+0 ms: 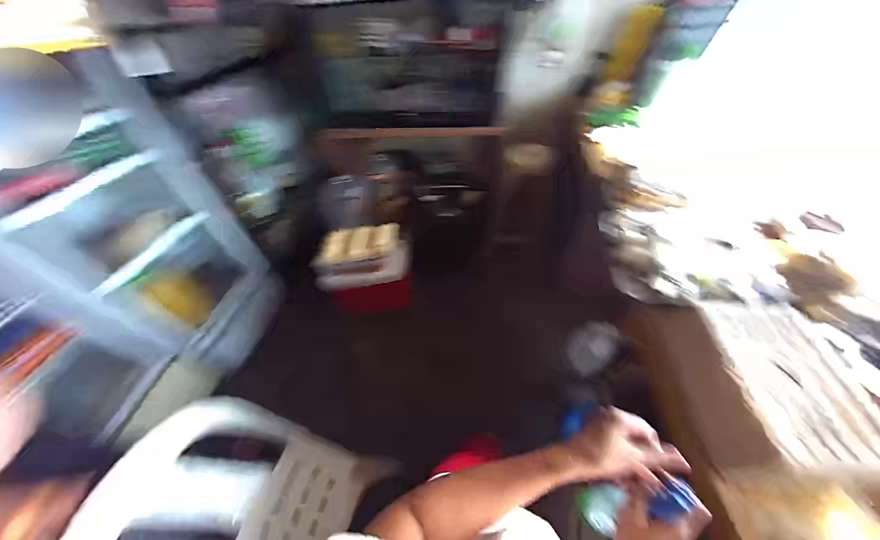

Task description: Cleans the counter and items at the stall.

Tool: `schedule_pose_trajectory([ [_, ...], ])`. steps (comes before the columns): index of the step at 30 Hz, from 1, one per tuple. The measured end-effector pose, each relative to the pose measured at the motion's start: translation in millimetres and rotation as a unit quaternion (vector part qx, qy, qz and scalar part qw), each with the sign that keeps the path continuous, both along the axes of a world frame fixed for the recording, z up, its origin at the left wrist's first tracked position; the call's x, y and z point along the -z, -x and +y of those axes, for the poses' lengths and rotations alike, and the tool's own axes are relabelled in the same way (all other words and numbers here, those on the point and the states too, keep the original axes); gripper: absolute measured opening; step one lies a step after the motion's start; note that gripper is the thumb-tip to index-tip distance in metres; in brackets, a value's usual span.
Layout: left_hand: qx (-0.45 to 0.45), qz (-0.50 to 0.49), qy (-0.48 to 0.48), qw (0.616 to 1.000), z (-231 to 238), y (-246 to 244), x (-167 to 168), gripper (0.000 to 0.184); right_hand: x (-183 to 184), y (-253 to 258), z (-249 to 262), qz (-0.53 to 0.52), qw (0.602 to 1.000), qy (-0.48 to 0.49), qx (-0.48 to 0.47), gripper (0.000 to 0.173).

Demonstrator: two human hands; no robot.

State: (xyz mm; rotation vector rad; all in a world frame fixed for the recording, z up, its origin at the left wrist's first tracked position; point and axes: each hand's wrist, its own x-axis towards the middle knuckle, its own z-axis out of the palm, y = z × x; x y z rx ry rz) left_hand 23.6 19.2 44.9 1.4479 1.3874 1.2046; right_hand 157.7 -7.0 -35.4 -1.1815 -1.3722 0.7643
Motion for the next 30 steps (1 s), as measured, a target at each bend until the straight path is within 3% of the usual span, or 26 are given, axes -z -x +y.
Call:
schedule_pose_trajectory([
  [1, 0.018, -0.025, 0.039, 0.999, 12, 3, -6, 0.020, 3, 11, 0, 0.009, 0.999, 0.019, 0.026, 0.046],
  [4, 0.078, -0.017, 0.077, 0.994, 62, 4, -1, 0.036, 52, 25, 17, 0.000, 0.990, -0.075, 0.117, 0.046],
  [9, 0.248, -0.043, 0.042, 0.967, 108, -18, 2, 0.047, 57, 33, 18, -0.010, 0.959, -0.091, 0.269, 0.044],
  [12, 0.371, -0.041, 0.040, 0.927, 124, -44, 9, 0.050, 62, 40, 11, 0.002, 0.924, -0.109, 0.366, 0.044],
  [16, 0.524, 0.038, -0.082, 0.847, 130, -102, 8, 0.036, 67, 17, -35, -0.025, 0.872, -0.086, 0.482, 0.042],
  [19, 0.606, 0.131, -0.178, 0.764, 131, -168, 12, 0.038, 67, -23, -86, -0.101, 0.864, -0.001, 0.494, 0.046],
  [22, 0.637, 0.328, -0.182, 0.674, 120, -213, 35, 0.073, 69, -38, -147, -0.161, 0.863, 0.114, 0.464, 0.046],
  [23, 0.631, 0.370, -0.175, 0.659, 111, -214, 51, 0.082, 72, -37, -166, -0.170, 0.862, 0.138, 0.457, 0.046],
  [25, 0.593, 0.383, -0.206, 0.678, 110, -230, 53, 0.087, 68, -56, -178, -0.206, 0.853, 0.133, 0.461, 0.045],
  [30, 0.600, 0.504, -0.109, 0.612, 104, -241, 28, 0.089, 92, -68, -178, -0.177, 0.888, 0.154, 0.394, 0.042],
])
